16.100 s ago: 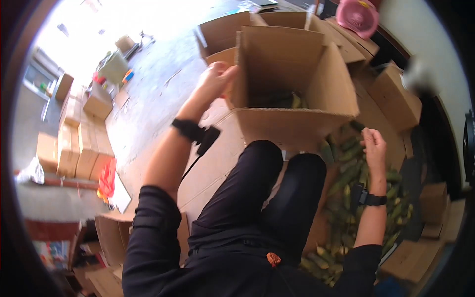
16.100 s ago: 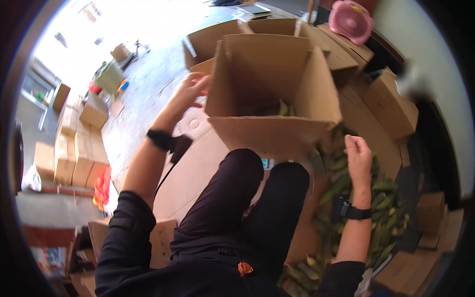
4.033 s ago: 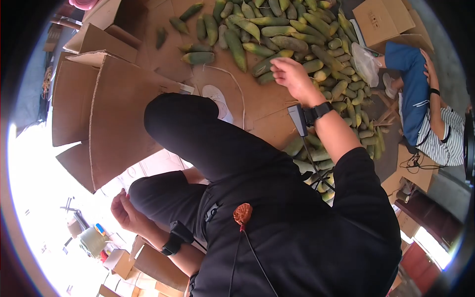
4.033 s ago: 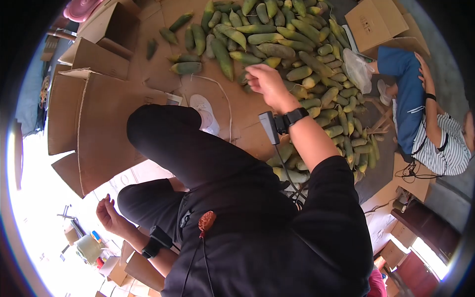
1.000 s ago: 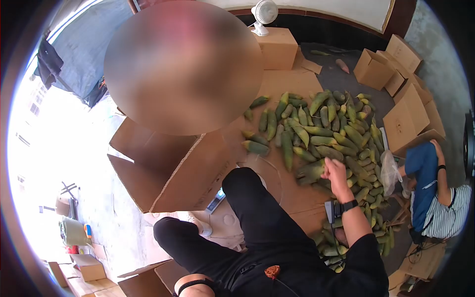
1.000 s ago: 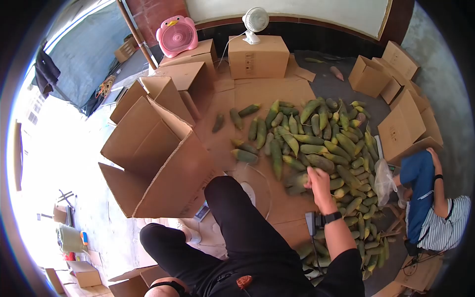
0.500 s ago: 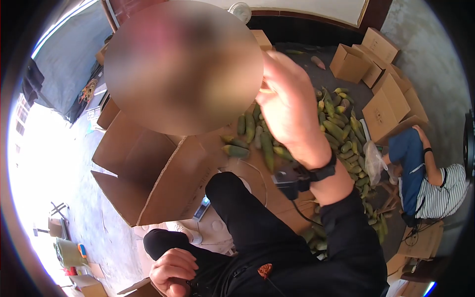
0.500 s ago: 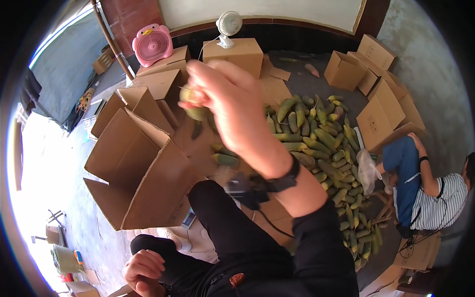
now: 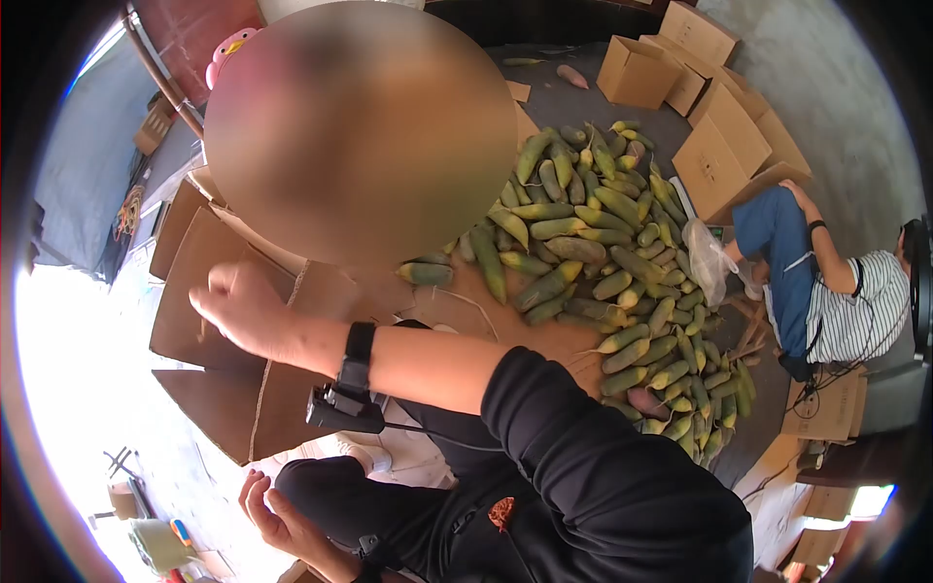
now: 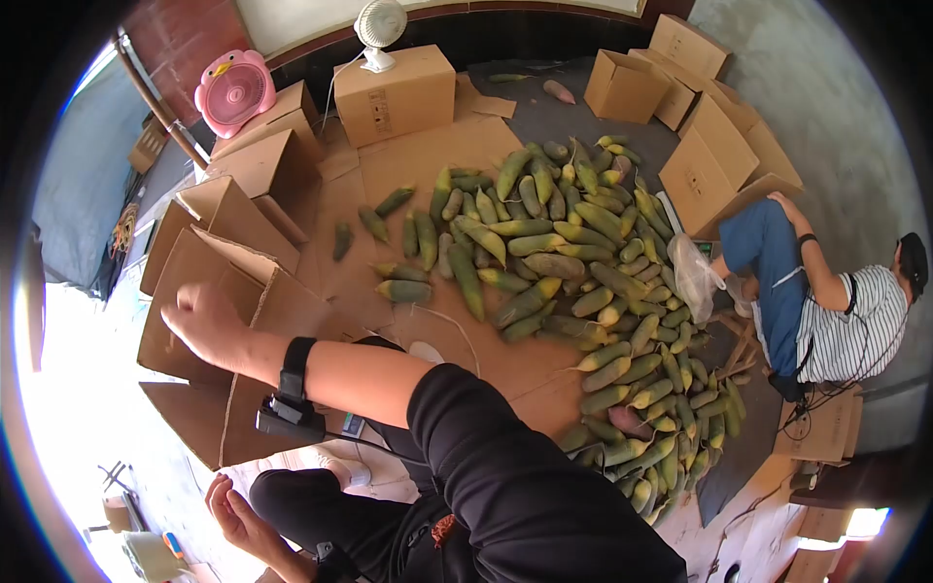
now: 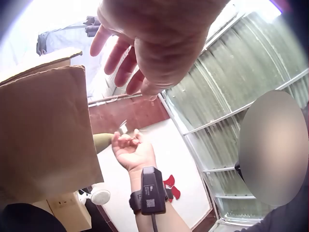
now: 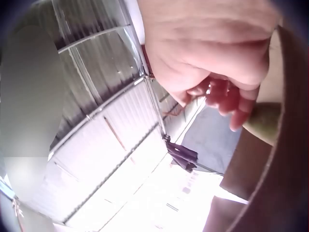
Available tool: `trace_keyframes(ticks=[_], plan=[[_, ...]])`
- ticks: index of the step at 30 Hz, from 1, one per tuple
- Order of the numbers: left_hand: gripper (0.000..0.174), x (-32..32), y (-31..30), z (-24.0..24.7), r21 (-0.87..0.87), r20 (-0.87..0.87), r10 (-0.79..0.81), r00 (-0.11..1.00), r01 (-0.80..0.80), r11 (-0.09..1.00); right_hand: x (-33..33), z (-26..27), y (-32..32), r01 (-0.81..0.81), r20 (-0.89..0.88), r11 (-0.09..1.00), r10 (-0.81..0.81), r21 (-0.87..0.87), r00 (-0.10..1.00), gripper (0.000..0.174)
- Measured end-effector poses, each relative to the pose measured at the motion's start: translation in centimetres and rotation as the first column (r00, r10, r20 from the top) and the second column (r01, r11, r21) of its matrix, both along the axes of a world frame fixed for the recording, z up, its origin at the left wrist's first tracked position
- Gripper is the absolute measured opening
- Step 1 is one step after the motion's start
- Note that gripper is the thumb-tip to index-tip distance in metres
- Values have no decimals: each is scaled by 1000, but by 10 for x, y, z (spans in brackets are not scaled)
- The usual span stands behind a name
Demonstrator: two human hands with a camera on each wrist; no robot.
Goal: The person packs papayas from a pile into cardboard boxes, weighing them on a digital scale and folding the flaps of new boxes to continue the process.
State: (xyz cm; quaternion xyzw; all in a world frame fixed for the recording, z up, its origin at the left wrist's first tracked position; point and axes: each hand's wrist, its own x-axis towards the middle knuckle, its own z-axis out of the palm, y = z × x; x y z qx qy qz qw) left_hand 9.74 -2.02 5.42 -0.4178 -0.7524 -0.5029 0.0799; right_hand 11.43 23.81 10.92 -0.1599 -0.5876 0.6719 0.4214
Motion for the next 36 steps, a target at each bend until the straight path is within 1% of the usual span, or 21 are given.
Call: trace_keyframes(ticks=[1,3,4,5,7,8,10,14,16,17,19,21,22,25,27,29,30,31,33,35,36], plan=[[21,0,0,-1,-14,8,22,1000,-22,1000,-4,-13,-4,22,122,995,-34,96,992,30],[21,1,0,-1,-39,15,37,999,-37,999,-6,-34,-13,-63,323,968,-19,241,946,29],[22,2,1,-1,-96,-54,64,997,-69,993,-6,-44,-17,-119,405,949,-9,291,914,26],[24,2,3,0,-150,-126,86,988,-104,983,2,-39,-18,-235,514,908,25,348,857,23],[26,4,8,-1,-174,-162,94,982,-122,977,5,-43,-26,-161,395,906,-7,391,919,20],[28,4,10,-2,-194,-196,102,975,-141,971,6,-43,-27,-157,394,910,-8,385,919,20],[31,2,15,-4,-203,-229,101,968,-149,968,9,-42,-25,-208,327,928,101,309,939,17],[37,-1,20,-12,-213,-281,104,954,-168,963,16,-50,-24,-167,252,940,92,297,963,15],[39,-4,22,-14,-248,-319,102,942,-187,950,18,-55,-25,-121,88,984,111,128,990,15],[42,-5,22,-15,-271,-354,107,929,-212,939,25,-50,-26,-119,86,985,109,124,990,15],[44,-3,27,-17,-317,-340,103,935,-217,923,51,-37,-30,-87,-37,995,89,45,995,16],[45,-2,28,-18,-340,-329,106,938,-223,914,67,-42,-28,-77,-46,996,79,33,996,16],[46,-2,30,-19,-344,-354,94,930,-223,912,76,-46,-25,-65,-43,998,66,7,997,16],[46,-7,32,-20,-373,-407,80,910,-245,895,105,-68,-13,-40,-66,992,33,-116,997,17],[46,-8,30,-21,-400,-434,82,897,-274,874,129,-92,-3,52,34,996,-50,-69,998,12],[47,-9,34,-23,-387,-351,136,926,-276,880,156,-119,8,76,81,982,-62,-175,995,14],[47,-11,35,-22,-394,-344,149,927,-286,874,176,-118,11,157,234,980,-126,-122,964,17],[47,-11,38,-22,-400,-344,153,927,-291,869,195,-117,14,226,377,973,-190,-54,907,19],[47,-13,41,-21,-403,-336,163,927,-298,865,217,-178,24,268,544,963,-238,25,805,23],[46,-17,42,-21,-407,-342,162,925,-302,862,248,-205,26,271,677,960,-246,71,694,22],[46,-18,43,-21,-408,-352,155,923,-300,862,261,-228,23,268,715,959,-250,90,653,21]])
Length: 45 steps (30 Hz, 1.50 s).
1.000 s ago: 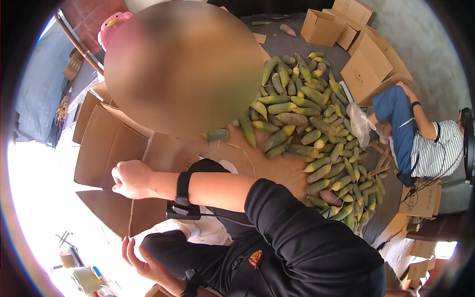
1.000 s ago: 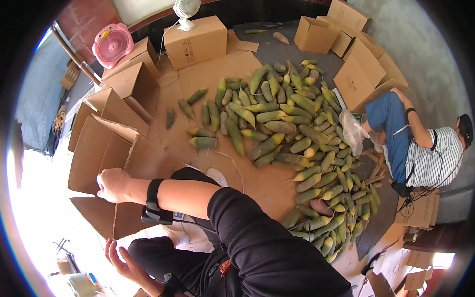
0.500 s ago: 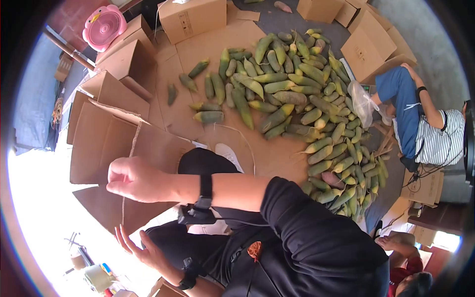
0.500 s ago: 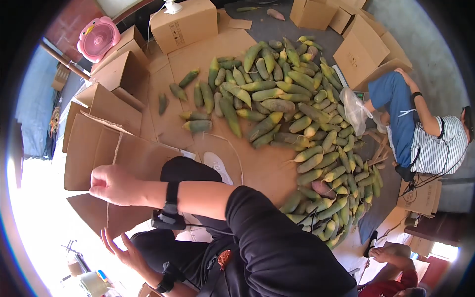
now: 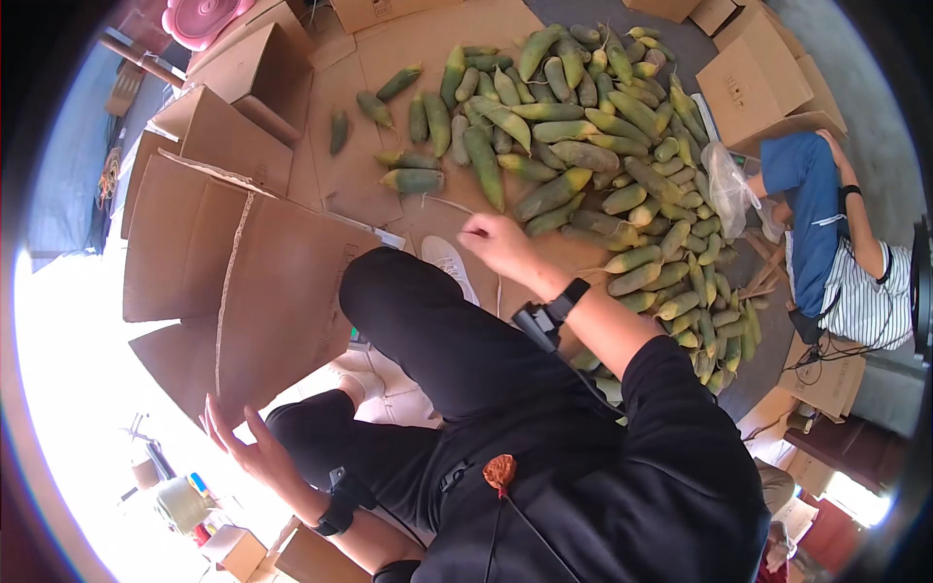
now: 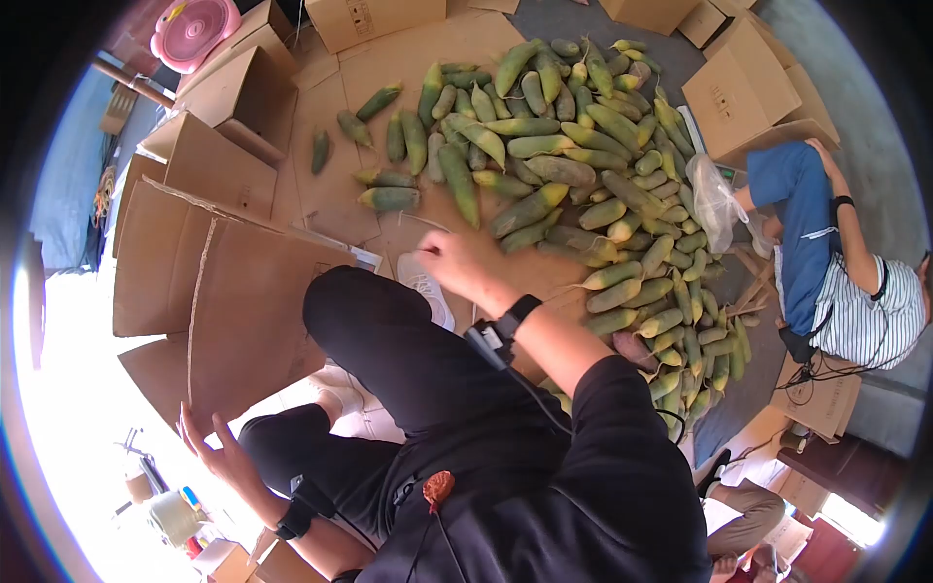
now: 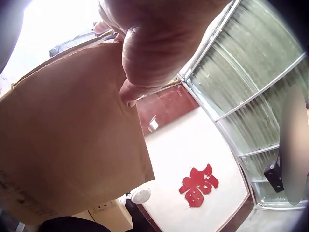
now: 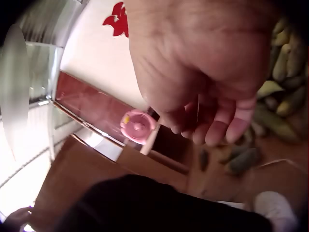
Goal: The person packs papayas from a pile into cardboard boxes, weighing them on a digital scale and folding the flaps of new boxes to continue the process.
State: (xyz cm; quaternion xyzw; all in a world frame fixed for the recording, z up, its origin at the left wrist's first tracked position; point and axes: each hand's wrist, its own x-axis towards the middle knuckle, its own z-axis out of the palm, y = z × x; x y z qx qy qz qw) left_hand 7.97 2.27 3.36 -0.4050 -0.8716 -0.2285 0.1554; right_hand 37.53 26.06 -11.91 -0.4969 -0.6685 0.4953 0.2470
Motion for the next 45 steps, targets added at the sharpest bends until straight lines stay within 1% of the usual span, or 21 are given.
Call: trace_keyframes(ticks=[3,5,7,10,12,13,15,16,18,19,20,21,22,24,25,31,33,37,39,43,45], plan=[[46,0,6,-2,-4,-4,-6,1000,6,1000,44,-82,-15,-11,103,1000,8,20,995,19],[46,-5,6,-3,-14,-7,3,1000,-3,1000,72,-123,-35,-13,179,997,26,-73,983,18],[47,-8,8,-4,-22,-66,-15,998,13,1000,92,-122,-51,-109,376,986,148,-123,915,16],[49,-11,13,-2,-5,-68,-10,998,10,1000,108,-117,-68,-201,440,974,228,-107,869,15],[51,-15,14,-5,-39,-79,-32,996,29,999,120,-126,-82,-193,503,935,325,-297,801,16],[52,-13,15,-6,-106,-132,4,991,-18,994,127,-136,-87,-209,499,932,337,-296,798,16],[51,-17,16,-11,-100,-164,-10,986,-7,995,144,-167,-95,-104,541,930,294,-354,788,18],[51,-16,17,-10,-97,-167,5,986,-21,995,150,-173,-96,-118,540,929,303,-351,785,18],[50,-13,18,-8,-77,-117,-1,993,-8,997,159,-182,-100,35,473,922,165,-386,866,21],[50,-13,17,-8,-78,-120,12,993,-22,997,163,-187,-103,22,470,921,178,-388,865,21],[50,-13,17,-8,-76,-110,16,994,-24,997,163,-187,-105,79,445,926,102,-370,890,21],[50,-13,18,-9,-71,-99,18,995,-25,997,163,-189,-103,139,419,926,23,-352,908,22],[50,-13,19,-9,-74,-106,22,994,-30,997,163,-192,-99,133,419,926,29,-353,907,22],[49,-11,20,-8,-72,-107,38,994,-46,996,158,-186,-91,62,565,928,170,-368,808,21],[48,-11,21,-9,-65,-110,51,993,-58,996,153,-185,-87,58,565,925,179,-376,805,21],[39,-13,28,-17,-59,-171,158,973,-170,984,129,-212,-49,126,470,941,39,-314,882,18],[38,-12,28,-16,-89,-211,150,966,-172,981,118,-227,-30,110,520,969,23,-223,854,18],[37,-11,27,-17,-98,-164,151,975,-169,981,92,-242,11,170,503,960,-36,-223,863,18],[36,-14,26,-20,-74,-124,179,976,-189,979,75,-246,34,142,565,989,-99,-32,819,17],[36,-17,23,-22,-120,-140,220,965,-237,964,48,-252,78,120,551,992,-79,-39,831,18],[37,-17,24,-21,-118,-116,252,961,-265,957,38,-264,96,113,627,993,-80,-12,775,21]])
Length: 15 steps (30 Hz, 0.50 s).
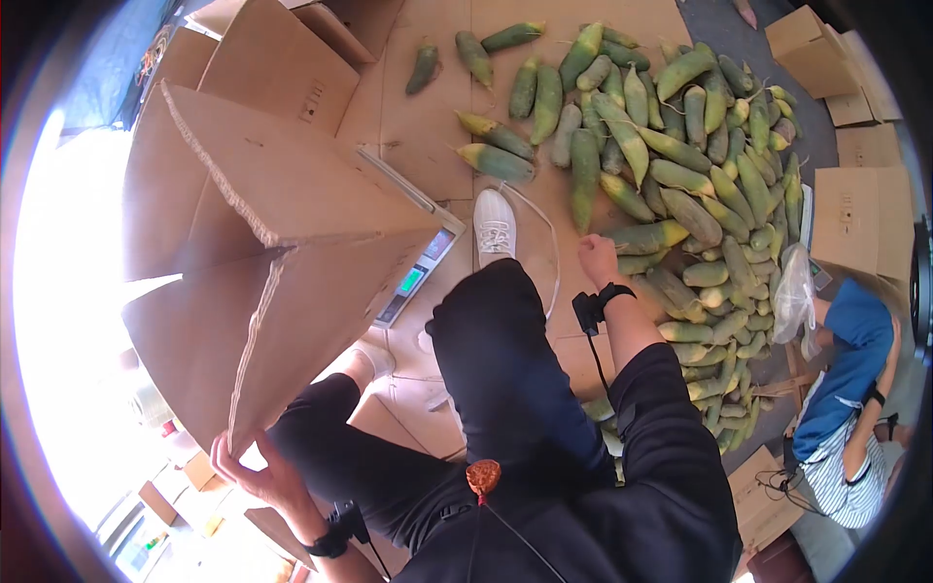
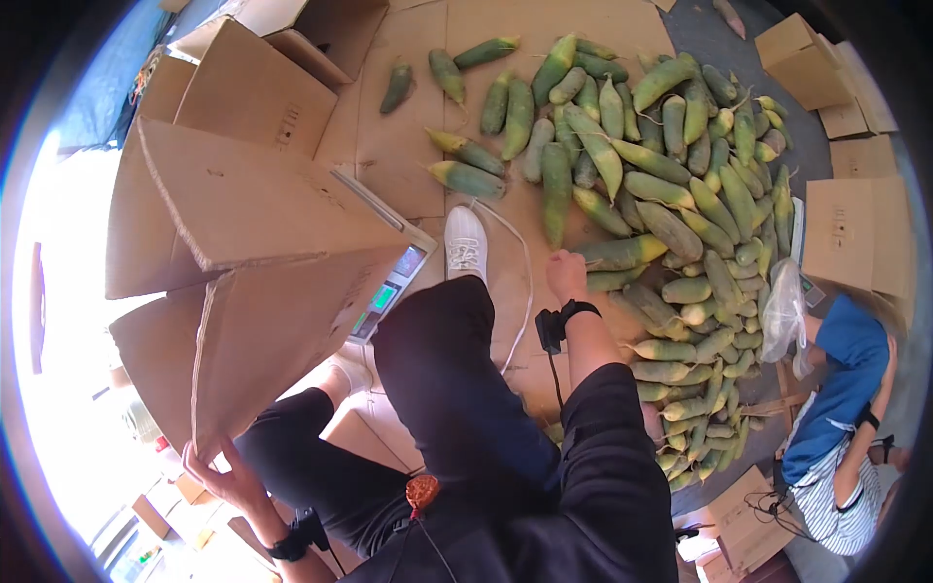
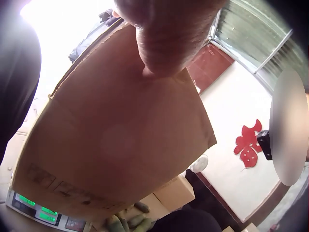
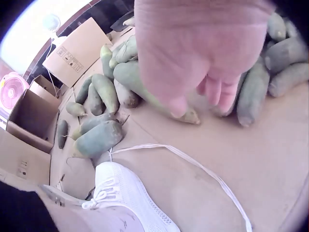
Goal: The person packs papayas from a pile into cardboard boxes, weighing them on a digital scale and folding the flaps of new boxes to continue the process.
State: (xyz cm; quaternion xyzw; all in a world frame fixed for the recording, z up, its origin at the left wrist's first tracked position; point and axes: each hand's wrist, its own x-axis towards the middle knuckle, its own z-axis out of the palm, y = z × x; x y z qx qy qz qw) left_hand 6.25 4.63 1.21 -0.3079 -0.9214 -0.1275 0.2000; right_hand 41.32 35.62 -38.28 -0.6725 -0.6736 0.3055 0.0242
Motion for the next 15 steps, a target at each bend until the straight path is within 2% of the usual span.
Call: trace_keyframes(ticks=[4,6,9,13,15], plan=[[35,2,4,4,-65,-4,-2,1000,1,998,-13,-27,26,40,45,998,-38,-51,998,27],[35,6,10,8,-132,7,57,998,-55,990,-21,-24,43,68,112,972,-44,-225,993,36],[36,3,4,6,-116,34,63,997,-58,992,-35,-29,55,105,130,952,-70,-287,989,39],[35,1,3,6,-75,57,70,996,-65,995,-48,-33,59,116,170,957,-71,-268,983,43],[35,-1,4,4,-75,54,50,997,-46,996,-50,-34,58,99,212,975,-56,-198,976,36]])
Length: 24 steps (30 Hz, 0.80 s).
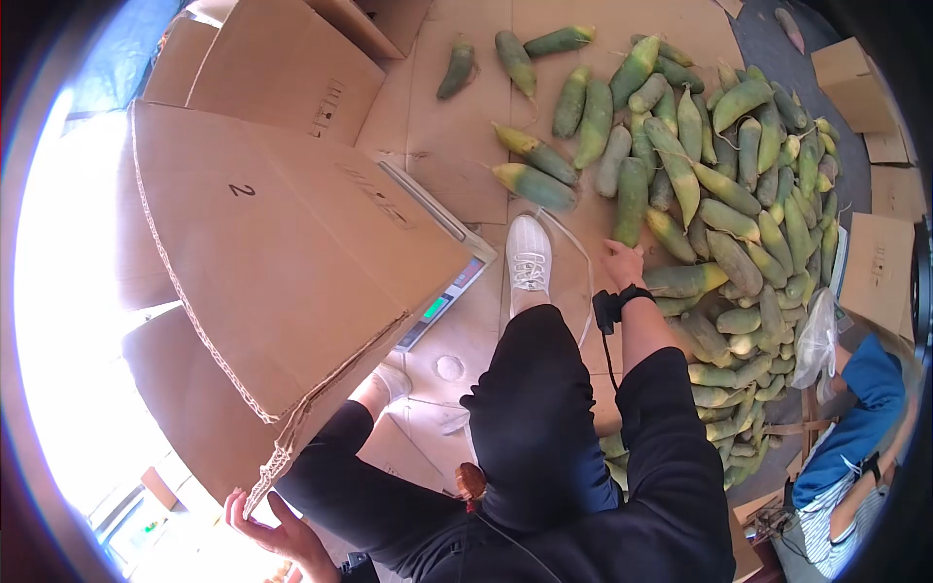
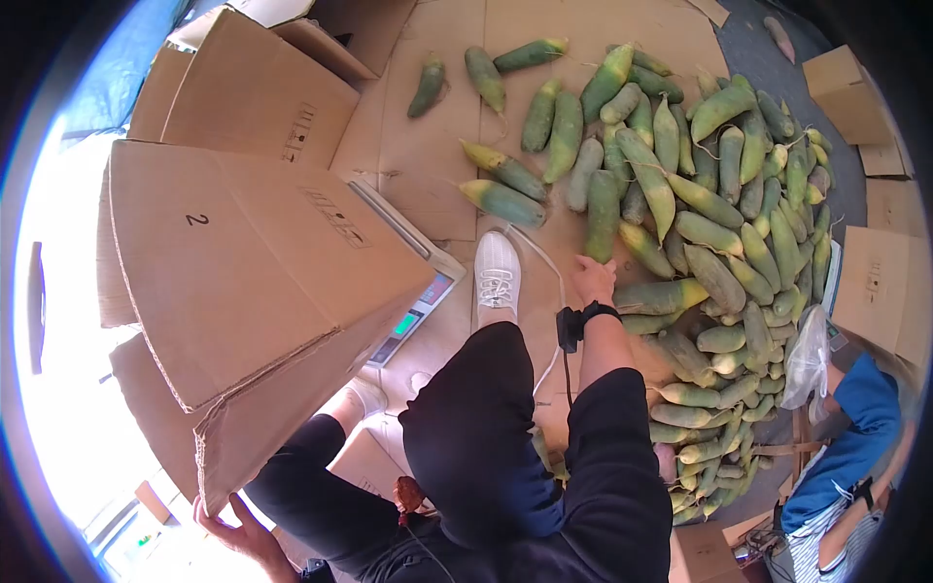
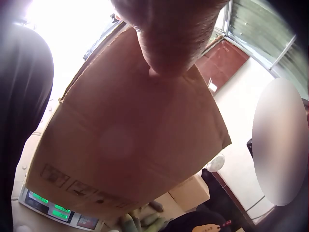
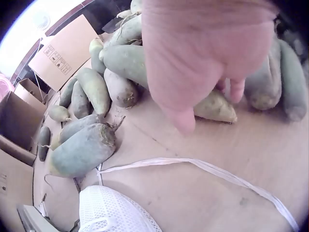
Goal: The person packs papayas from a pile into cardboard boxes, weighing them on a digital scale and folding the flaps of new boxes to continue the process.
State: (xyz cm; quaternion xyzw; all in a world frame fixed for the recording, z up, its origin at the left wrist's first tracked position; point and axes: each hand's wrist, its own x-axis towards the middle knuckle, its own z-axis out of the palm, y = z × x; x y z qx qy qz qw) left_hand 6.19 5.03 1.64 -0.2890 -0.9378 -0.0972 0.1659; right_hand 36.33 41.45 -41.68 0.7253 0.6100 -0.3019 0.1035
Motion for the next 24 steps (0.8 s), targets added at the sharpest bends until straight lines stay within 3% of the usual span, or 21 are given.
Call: trace_keyframes(ticks=[4,7,9,10,12,13,15,16,18,21,24], plan=[[34,2,0,0,1,-7,-12,1000,12,1000,4,5,-7,-59,-43,997,61,48,997,28],[33,6,4,2,-2,-2,8,1000,-8,1000,0,30,-15,1,-103,972,24,236,994,24],[34,8,6,4,-38,-30,19,999,-20,999,9,35,-25,36,-402,927,126,373,907,21],[34,7,5,2,-16,-61,-7,998,6,1000,13,38,-29,31,-403,924,136,381,905,21],[32,5,1,-1,12,-72,-29,997,30,999,19,53,-34,185,-682,924,101,334,724,21],[31,4,-1,-2,30,-82,-60,995,63,998,25,61,-35,179,-684,923,113,341,720,21],[29,3,-1,-2,32,-116,-97,988,101,994,37,83,-38,337,-746,938,-280,-80,603,24],[30,3,-1,-2,71,-102,-100,990,107,992,43,98,-42,328,-749,942,-268,-71,606,24],[31,1,-1,-4,125,-104,-122,987,135,983,47,148,-52,402,-673,856,-507,-324,539,27],[31,1,2,-4,177,-97,-125,987,141,974,66,167,-73,344,-618,895,-445,-284,648,28],[32,1,2,-1,194,-97,-111,989,128,973,72,203,-92,358,-620,889,-457,-287,638,28]])
